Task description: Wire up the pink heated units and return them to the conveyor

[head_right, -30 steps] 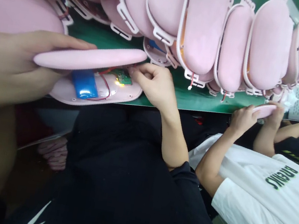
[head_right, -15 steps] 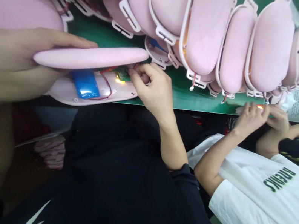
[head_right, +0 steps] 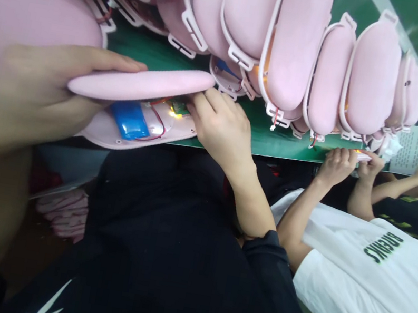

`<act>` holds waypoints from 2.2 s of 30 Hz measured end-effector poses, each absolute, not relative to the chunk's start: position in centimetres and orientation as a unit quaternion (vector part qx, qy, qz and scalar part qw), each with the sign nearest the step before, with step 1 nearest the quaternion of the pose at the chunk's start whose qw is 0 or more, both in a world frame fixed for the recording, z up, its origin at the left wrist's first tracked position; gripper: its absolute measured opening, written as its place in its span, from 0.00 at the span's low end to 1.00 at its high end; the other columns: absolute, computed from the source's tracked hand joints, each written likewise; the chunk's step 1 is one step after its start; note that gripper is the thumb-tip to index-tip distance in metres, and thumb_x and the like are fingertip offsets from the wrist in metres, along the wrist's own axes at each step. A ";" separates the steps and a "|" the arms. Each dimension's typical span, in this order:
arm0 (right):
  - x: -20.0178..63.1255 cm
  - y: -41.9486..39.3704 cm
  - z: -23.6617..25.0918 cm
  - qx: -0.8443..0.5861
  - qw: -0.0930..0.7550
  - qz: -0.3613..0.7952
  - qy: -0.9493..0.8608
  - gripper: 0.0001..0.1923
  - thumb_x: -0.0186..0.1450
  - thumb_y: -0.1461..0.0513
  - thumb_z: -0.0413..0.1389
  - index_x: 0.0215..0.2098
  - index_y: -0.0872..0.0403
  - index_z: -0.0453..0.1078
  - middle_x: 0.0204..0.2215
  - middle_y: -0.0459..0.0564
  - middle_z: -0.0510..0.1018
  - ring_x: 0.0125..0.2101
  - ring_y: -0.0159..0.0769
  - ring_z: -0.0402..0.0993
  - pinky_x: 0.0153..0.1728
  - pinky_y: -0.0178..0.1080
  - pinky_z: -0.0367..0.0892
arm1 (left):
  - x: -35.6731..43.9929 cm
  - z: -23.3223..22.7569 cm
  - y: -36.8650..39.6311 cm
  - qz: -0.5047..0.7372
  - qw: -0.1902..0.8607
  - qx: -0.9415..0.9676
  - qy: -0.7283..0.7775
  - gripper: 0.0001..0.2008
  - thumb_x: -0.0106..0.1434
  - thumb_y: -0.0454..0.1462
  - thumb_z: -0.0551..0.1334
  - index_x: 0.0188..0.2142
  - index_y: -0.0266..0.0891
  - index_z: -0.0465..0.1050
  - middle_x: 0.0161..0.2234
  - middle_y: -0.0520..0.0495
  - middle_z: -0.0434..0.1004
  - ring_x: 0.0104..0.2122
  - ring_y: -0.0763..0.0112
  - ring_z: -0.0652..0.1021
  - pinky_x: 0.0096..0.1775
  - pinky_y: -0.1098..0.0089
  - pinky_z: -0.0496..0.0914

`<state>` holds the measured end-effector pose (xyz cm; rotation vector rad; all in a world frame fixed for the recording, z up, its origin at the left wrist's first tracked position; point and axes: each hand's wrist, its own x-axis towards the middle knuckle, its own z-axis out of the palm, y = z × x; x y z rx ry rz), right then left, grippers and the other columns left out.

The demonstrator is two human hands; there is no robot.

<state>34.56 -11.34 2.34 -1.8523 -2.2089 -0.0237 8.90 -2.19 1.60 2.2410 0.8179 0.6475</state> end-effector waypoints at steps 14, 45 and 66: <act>33.1 -10.8 4.4 -0.668 0.037 0.009 -0.743 0.14 0.78 0.65 0.45 0.56 0.57 0.69 0.48 0.57 0.76 0.51 0.45 0.77 0.52 0.44 0.75 | 9.1 1.1 -2.0 0.305 0.305 0.853 0.292 0.21 0.76 0.43 0.52 0.62 0.42 0.74 0.57 0.53 0.81 0.55 0.65 0.82 0.61 0.63 0.76; 38.0 -12.3 3.3 -0.579 0.227 -0.025 -0.783 0.16 0.79 0.61 0.51 0.45 0.47 0.82 0.39 0.50 0.82 0.42 0.35 0.78 0.47 0.39 0.74 | 10.4 1.5 -1.6 0.321 0.330 0.843 0.277 0.19 0.78 0.44 0.53 0.59 0.43 0.76 0.55 0.55 0.83 0.53 0.69 0.83 0.58 0.66 0.77; 34.1 -11.0 3.7 -0.577 0.131 -0.012 -0.806 0.19 0.81 0.62 0.45 0.44 0.53 0.78 0.37 0.51 0.75 0.44 0.39 0.71 0.51 0.45 0.71 | 10.3 1.2 -1.7 0.318 0.311 0.850 0.283 0.19 0.78 0.45 0.53 0.60 0.44 0.75 0.56 0.56 0.82 0.54 0.67 0.83 0.58 0.64 0.77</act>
